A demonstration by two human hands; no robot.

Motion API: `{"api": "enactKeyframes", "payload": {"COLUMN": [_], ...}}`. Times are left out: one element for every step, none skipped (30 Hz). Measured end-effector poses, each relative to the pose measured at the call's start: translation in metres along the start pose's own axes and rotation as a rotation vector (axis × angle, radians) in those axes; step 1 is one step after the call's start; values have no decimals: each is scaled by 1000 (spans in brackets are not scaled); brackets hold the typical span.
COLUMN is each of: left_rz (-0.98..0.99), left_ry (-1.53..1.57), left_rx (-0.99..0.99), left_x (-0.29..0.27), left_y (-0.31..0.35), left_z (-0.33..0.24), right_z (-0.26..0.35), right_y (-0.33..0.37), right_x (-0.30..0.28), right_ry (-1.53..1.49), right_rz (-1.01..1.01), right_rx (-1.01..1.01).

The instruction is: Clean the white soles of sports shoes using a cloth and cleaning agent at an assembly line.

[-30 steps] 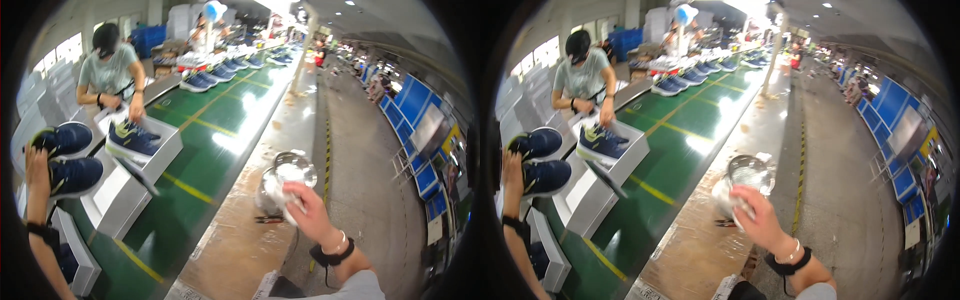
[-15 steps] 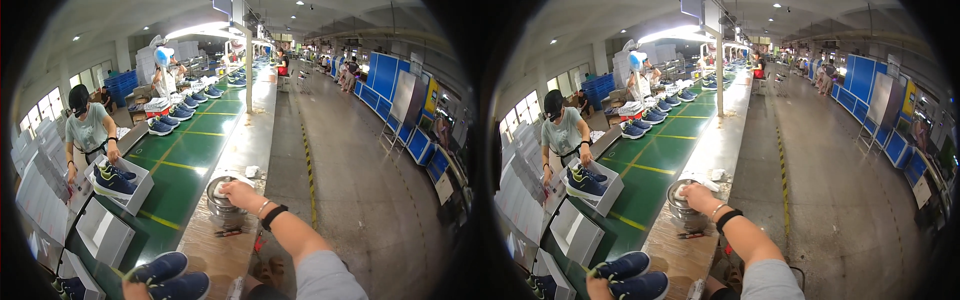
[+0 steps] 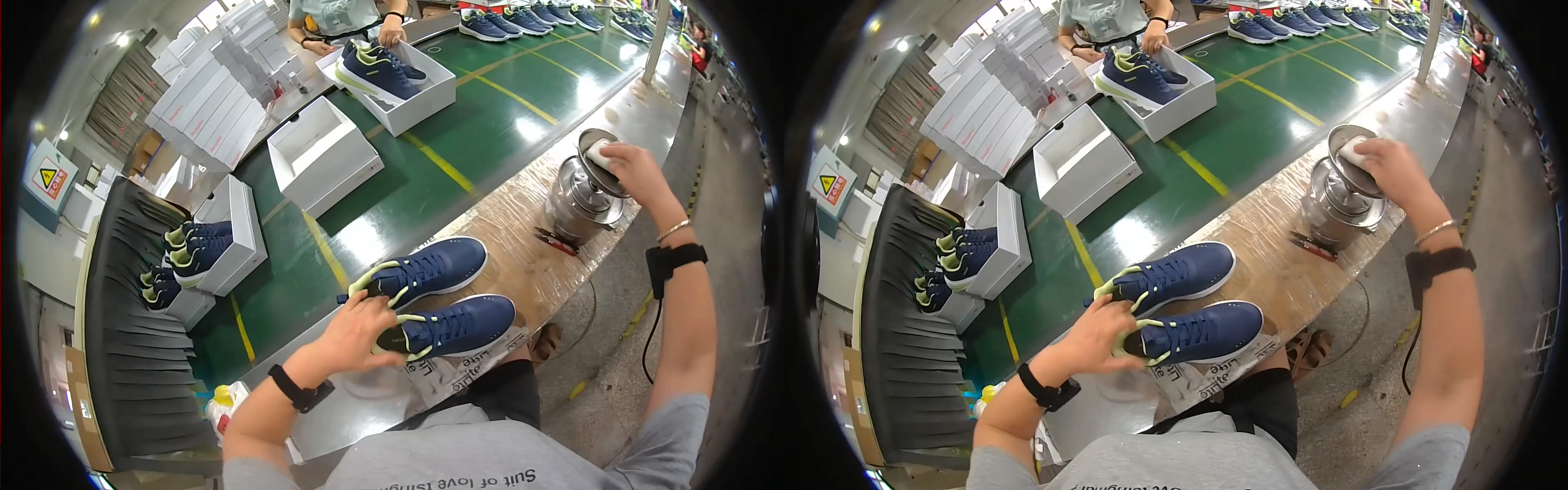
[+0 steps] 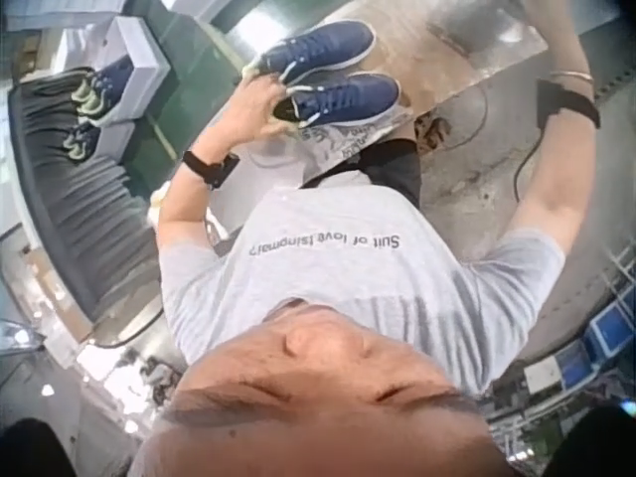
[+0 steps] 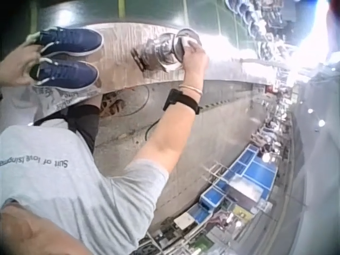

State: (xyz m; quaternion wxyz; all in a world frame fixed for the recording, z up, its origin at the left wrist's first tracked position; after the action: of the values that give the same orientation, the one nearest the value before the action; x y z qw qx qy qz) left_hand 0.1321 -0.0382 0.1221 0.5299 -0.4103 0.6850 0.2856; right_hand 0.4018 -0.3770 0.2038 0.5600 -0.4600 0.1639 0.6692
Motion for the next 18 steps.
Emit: {"api": "enactKeyframes", "payload": {"left_rz": [-1,99,201,193,189,301,411,406,348,292,228,100,132,87,31,77,-88,-230], "left_ry": [2,-121,-241,-305,-300,-269,-240,-246,-197,-146,-98,15,109,449,784,1125,1467,1773], "left_rx": [0,75,151,218,224,181,135,137,121,105,90,51,-77,-184,-281,-495,-439,-532], "left_x": [-3,5,15,18,20,29,38,35,28,20,12,-10,-23,-26,-29,-9,4,17], "left_y": [4,9,15,14,12,9,9,8,6,7,4,-3,-6,-2,2,25,36,44], "left_z": [3,1,-3,-1,-4,3,9,10,9,5,-2,-9,-6,-1,9,28,42,40], "right_z": [0,3,10,10,10,3,-5,-7,-10,-1,10,4,7,-7,-16,-8,0,23], "right_y": [5,12,19,16,10,-1,-5,-7,-1,11,22,22,18,8,2,1,4,11], "right_x": [11,17,16,18,11,14,19,20,31,30,20,16,13,17,18,11,8,-10], "right_ry": [2,73,145,134,141,92,41,-41,-35,47,131,152,149,93,42,28,20,2], "right_rz": [1,-88,-173,-122,-121,-10,101,68,61,-109,-283,-267,-265,-120,17,40,36,-148], "right_rx": [0,-42,-81,-66,-63,26,112,136,131,-7,-153,-141,-143,19,176,242,230,26]}}
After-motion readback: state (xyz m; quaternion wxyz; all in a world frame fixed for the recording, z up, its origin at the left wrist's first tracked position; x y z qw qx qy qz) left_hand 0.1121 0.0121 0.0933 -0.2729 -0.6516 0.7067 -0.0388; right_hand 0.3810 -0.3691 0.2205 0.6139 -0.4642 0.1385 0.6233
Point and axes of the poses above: each hand's wrist, its own y-axis away from the middle knuckle, its own x-axis out of the palm, z = x × y, the point moved 10 cm from there along -y, towards the middle knuckle, and after that the axes turned 3 degrees about -y, right-handed, at the moved point
